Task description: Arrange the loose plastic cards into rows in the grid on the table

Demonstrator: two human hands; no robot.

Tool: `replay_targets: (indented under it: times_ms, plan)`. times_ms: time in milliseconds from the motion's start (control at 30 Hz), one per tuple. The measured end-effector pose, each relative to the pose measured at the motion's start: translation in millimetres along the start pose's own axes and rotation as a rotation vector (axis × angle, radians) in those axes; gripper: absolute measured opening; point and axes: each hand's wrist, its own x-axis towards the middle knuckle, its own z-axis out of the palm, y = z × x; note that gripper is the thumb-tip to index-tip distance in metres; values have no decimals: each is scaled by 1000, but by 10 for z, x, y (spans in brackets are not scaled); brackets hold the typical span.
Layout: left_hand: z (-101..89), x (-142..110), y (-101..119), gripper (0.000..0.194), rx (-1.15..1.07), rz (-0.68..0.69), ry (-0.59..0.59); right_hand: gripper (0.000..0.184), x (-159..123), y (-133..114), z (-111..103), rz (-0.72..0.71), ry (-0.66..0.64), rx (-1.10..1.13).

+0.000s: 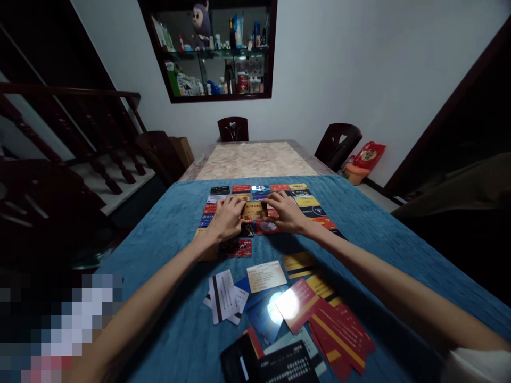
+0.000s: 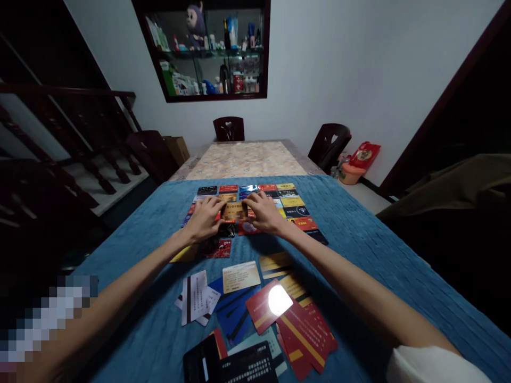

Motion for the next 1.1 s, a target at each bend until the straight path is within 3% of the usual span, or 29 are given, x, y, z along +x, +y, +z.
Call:
replay_targets:
  times_ms: [533,1100]
  plan:
    - [-7,491,-605,38,62,-90,-133,42,804,65,150,96,-120,-53]
    - [357,829,-901,38,65,-144,-260,37,1146,257,490,210,-287,-62]
